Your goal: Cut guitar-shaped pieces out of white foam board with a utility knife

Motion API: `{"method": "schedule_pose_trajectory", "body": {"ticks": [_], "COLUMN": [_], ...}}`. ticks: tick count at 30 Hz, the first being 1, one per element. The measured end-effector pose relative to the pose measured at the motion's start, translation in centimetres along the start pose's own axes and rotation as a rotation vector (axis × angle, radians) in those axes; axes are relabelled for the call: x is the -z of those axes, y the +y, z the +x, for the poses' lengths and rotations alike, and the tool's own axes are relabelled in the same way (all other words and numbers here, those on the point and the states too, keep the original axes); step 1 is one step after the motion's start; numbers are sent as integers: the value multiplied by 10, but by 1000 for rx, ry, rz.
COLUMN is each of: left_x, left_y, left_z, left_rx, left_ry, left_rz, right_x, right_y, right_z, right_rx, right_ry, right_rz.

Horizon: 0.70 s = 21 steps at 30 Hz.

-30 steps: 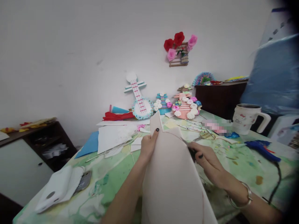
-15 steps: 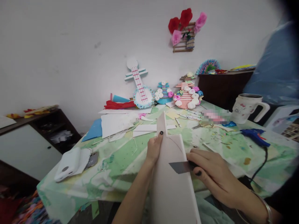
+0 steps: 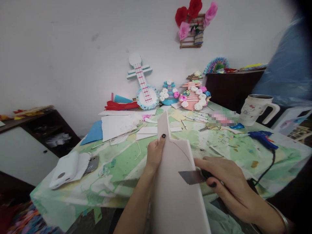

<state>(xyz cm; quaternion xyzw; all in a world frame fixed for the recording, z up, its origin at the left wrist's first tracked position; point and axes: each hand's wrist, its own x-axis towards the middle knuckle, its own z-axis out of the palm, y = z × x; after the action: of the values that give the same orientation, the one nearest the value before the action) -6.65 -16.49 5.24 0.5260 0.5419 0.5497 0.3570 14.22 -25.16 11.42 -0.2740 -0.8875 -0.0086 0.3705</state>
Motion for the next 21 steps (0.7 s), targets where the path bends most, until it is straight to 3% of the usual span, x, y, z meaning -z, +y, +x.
{"method": "schedule_pose_trajectory", "body": {"ticks": [21], "left_x": [4], "left_y": [10], "left_z": [-4], "left_rx": [9], "left_ry": [15], "left_rz": [7], "right_x": [6], "right_y": [-3], "right_z": [-3], "right_rx": [-43], "right_ry": [-27], "right_rz": [8]}}
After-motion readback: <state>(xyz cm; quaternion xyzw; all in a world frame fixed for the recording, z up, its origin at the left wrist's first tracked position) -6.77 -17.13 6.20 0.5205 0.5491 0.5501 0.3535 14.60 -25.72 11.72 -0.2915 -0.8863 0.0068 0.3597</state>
